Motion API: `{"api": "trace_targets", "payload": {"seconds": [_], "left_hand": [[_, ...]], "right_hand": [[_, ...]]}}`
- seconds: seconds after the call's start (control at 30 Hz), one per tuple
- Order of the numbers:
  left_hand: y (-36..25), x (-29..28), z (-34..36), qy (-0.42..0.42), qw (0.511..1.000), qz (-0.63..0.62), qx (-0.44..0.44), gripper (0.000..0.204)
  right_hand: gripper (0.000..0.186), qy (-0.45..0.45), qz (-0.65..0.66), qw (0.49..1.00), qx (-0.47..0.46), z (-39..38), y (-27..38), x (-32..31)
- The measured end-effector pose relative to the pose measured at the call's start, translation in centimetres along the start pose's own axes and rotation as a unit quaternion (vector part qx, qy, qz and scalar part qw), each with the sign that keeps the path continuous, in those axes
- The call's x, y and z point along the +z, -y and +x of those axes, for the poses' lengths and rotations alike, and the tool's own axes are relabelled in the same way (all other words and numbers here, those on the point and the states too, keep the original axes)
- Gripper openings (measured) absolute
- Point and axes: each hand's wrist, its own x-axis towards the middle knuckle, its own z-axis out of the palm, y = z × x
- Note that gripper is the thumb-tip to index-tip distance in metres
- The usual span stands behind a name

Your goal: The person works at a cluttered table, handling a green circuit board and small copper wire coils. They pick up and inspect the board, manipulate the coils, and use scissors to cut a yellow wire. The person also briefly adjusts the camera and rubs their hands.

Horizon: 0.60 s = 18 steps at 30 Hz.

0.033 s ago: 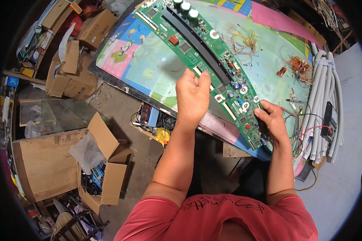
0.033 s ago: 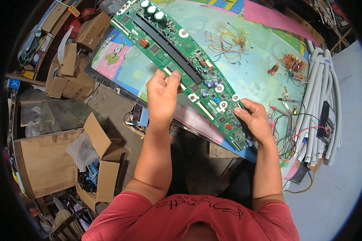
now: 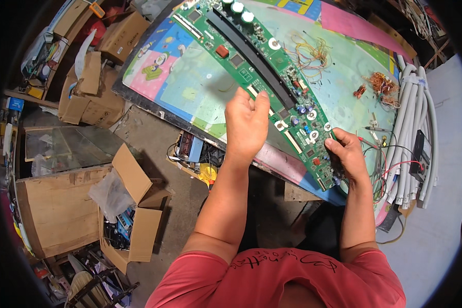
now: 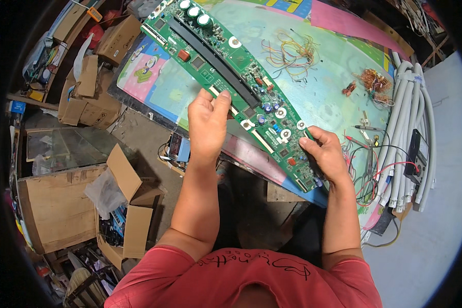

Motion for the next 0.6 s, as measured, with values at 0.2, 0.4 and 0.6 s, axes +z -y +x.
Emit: {"api": "trace_targets", "payload": {"seconds": [0.2,0.4,0.6], "left_hand": [[0.2,-0.2,0.0,0.016,0.999,0.033,0.021,0.012],[0.3,-0.2,0.0,0.035,0.999,0.005,0.014,0.015],[-0.3,0.1,0.0,0.033,0.998,-0.045,0.007,0.014]], "right_hand": [[0.014,0.006,0.016,1.0,0.007,0.0,0.1,-0.1],[0.015,0.008,-0.025,1.0,-0.006,0.0,0.2,-0.4],[0.018,0.011,-0.037,0.999,0.015,-0.1,1.0,-0.3]]}}
